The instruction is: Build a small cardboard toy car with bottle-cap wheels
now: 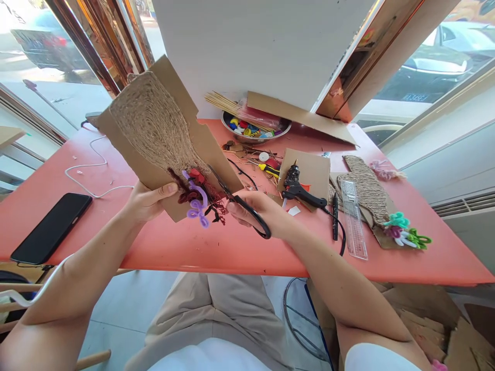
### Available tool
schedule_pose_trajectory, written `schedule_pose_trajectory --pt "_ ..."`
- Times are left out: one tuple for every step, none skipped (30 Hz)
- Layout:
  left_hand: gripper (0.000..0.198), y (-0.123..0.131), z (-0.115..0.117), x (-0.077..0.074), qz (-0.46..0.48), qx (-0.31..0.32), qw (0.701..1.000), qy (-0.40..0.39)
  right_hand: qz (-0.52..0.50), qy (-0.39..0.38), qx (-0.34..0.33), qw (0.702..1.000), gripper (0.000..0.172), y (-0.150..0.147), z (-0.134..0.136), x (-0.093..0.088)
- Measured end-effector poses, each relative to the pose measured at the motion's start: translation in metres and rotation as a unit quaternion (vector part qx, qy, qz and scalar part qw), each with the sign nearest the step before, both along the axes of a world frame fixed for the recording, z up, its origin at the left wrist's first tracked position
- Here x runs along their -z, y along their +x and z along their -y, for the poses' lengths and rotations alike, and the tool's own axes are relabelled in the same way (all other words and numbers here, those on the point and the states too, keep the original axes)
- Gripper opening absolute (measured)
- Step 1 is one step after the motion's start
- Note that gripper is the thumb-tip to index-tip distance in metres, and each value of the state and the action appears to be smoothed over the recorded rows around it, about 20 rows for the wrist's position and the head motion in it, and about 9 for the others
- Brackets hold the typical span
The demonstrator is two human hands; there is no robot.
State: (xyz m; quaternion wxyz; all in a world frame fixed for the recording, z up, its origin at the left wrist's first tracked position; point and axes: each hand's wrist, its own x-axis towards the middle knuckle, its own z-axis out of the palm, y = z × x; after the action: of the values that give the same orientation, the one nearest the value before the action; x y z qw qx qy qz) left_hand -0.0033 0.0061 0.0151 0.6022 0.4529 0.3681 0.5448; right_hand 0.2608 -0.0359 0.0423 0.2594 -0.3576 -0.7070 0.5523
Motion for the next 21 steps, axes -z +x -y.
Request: schedule_pose_trajectory --pt "0.097 0.0 0.0 -0.001 0.0 0.003 1.0 -0.004 -0.015 -0.005 0.014 1.0 0.076 0.001 0.002 -0.001" --pt "0.098 0.0 0.0 -0.001 0.002 0.005 1.0 -0.007 -0.035 -0.017 0.033 0.999 0.075 0.001 0.004 -0.002" --pt "0.1 0.0 0.0 -0.002 0.006 0.005 1.0 -0.01 -0.054 -0.036 0.049 0.997 0.074 0.0 0.006 -0.003" --pt "0.102 0.0 0.0 -0.003 0.011 0.002 1.0 -0.01 -0.068 -0.055 0.059 0.994 0.073 -0.001 0.008 -0.003" --pt "0.104 0.0 0.0 -0.005 0.017 -0.001 1.0 -0.009 -0.073 -0.069 0.065 0.993 0.072 -0.002 0.009 -0.003" --pt "0.105 -0.001 0.0 -0.006 0.023 -0.005 1.0 -0.007 -0.07 -0.072 0.068 0.993 0.072 -0.003 0.01 -0.002" --pt "0.105 -0.001 -0.001 -0.007 0.026 -0.007 1.0 -0.005 -0.062 -0.064 0.068 0.994 0.072 -0.003 0.011 -0.001" --pt "0.104 -0.002 -0.001 -0.007 0.028 -0.006 1.0 -0.004 -0.048 -0.051 0.071 0.995 0.072 -0.004 0.012 0.0" --pt "0.1 -0.004 -0.001 -0.007 0.027 -0.005 1.0 -0.003 -0.035 -0.035 0.076 0.996 0.072 -0.005 0.014 0.002" --pt "0.096 -0.005 -0.001 -0.007 0.023 -0.002 1.0 0.0 -0.025 -0.021 0.083 0.996 0.073 -0.006 0.015 0.004" --pt "0.089 -0.006 -0.001 -0.006 0.016 0.003 1.0 0.004 -0.018 -0.013 0.091 0.996 0.073 -0.006 0.017 0.005" --pt "0.081 -0.007 -0.001 -0.004 0.006 0.01 1.0 0.011 -0.013 -0.01 0.098 0.995 0.073 -0.006 0.019 0.007" --pt "0.073 -0.008 0.0 -0.002 -0.006 0.017 1.0 0.018 -0.009 -0.01 0.105 0.994 0.073 -0.006 0.02 0.008" --pt "0.067 -0.009 0.0 0.0 -0.018 0.024 0.999 0.025 -0.006 -0.009 0.111 0.994 0.074 -0.006 0.021 0.008" --pt "0.063 -0.009 0.0 0.002 -0.028 0.031 0.999 0.029 -0.002 -0.007 0.116 0.993 0.074 -0.006 0.022 0.008" --pt "0.061 -0.009 0.0 0.004 -0.034 0.035 0.998 0.031 0.001 -0.005 0.119 0.993 0.075 -0.006 0.022 0.008" --pt "0.061 -0.01 0.0 0.006 -0.035 0.035 0.998 0.031 0.003 -0.001 0.121 0.993 0.076 -0.006 0.021 0.008" --pt "0.062 -0.01 0.0 0.007 -0.034 0.033 0.998 0.029 0.005 0.005 0.125 0.992 0.077 -0.007 0.02 0.008" --pt "0.063 -0.01 0.0 0.008 -0.032 0.029 0.999 0.026 0.007 0.011 0.129 0.992 0.078 -0.008 0.019 0.008" --pt "0.064 -0.01 0.0 0.009 -0.03 0.025 0.999 0.022 0.009 0.015 0.134 0.991 0.079 -0.009 0.018 0.008" --pt "0.066 -0.011 -0.001 0.009 -0.028 0.02 0.999 0.017 0.01 0.016 0.138 0.99 0.08 -0.01 0.017 0.008"
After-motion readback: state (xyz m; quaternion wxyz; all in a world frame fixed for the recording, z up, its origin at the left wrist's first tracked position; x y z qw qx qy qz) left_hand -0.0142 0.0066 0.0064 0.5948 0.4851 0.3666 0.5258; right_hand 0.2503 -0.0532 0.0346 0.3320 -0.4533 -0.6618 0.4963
